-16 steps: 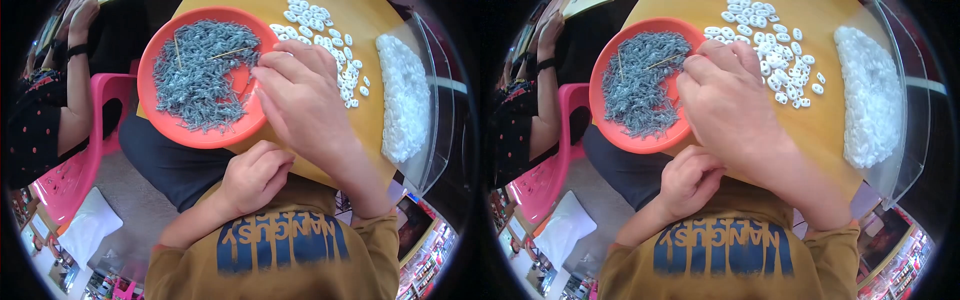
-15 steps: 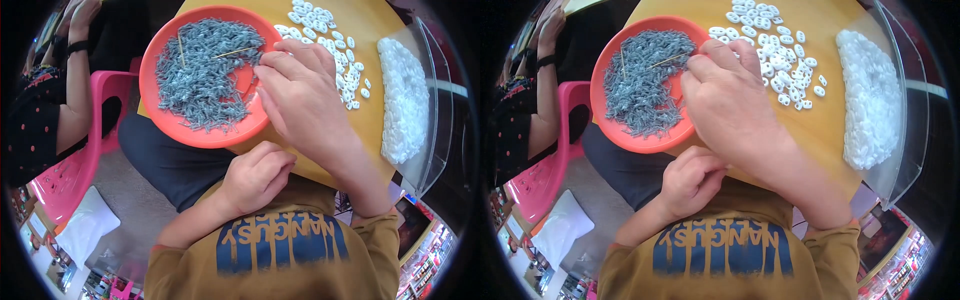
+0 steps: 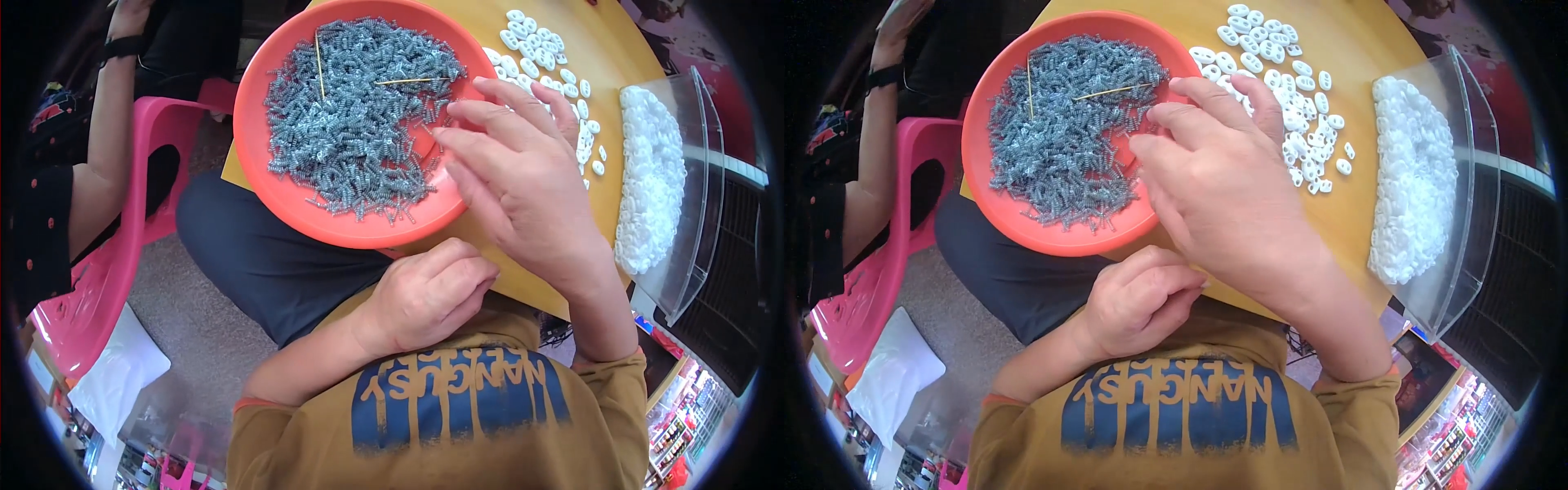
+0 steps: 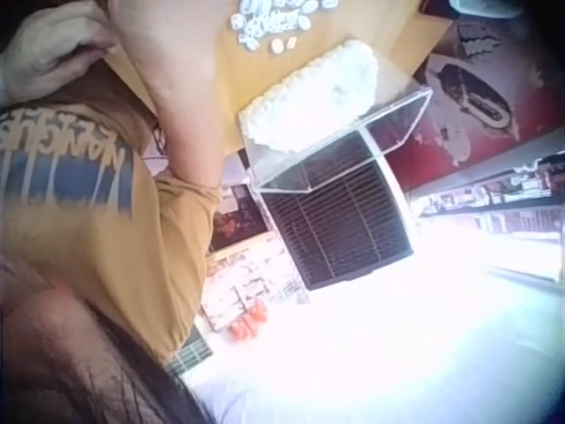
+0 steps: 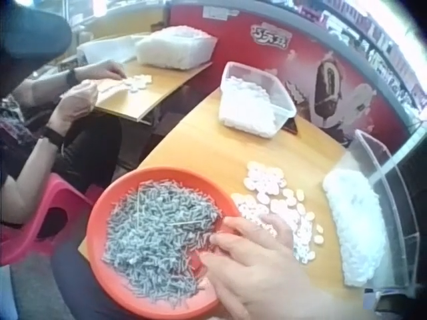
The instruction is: Manual assembly of small metal pins into plastic housings at a workbench.
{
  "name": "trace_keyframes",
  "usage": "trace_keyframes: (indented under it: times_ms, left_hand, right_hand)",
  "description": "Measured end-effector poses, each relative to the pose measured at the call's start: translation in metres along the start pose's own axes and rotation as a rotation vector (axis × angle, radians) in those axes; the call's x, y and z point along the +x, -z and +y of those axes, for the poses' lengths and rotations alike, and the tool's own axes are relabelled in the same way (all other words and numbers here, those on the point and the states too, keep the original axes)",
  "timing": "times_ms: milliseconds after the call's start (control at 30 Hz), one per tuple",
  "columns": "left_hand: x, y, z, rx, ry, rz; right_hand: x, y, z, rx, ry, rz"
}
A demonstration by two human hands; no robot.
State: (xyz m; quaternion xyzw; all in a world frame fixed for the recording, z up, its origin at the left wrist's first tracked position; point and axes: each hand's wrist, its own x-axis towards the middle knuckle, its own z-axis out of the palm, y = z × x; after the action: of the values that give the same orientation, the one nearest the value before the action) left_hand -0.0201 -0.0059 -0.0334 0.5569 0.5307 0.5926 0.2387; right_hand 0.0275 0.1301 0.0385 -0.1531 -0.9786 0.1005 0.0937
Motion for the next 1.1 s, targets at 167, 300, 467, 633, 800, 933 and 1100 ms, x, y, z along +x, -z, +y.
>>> trace_keyframes:
  times_ms: [167,300,467,633,800,933,1100]
  left_hand:
    - [0.003,0.001,0.003,0.009,0.010,-0.019]
    - [0.002,0.000,0.001,0.046,0.002,-0.025]
    - [0.002,-0.001,0.000,0.048,-0.014,-0.013]
    - [0.002,0.002,0.002,0.024,0.006,-0.046]
    - [0.000,0.002,0.001,-0.021,0.010,-0.045]
    - [0.000,0.003,0.001,-0.034,0.005,-0.046]
    - [-0.002,0.004,0.000,-0.042,0.000,-0.038]
  right_hand:
    - [-0.001,0.007,0.010,0.025,0.009,0.045]
    - [-0.002,0.008,0.013,0.084,0.063,0.064]
    - [0.003,-0.001,0.010,0.073,0.054,0.096]
    - [0.012,-0.004,0.004,0.025,0.046,0.079]
    - [0.018,-0.010,0.002,0.023,0.017,0.062]
    - [0.023,-0.013,0.002,-0.014,0.036,0.034]
    - [0.029,-0.019,0.002,-0.023,0.117,0.040]
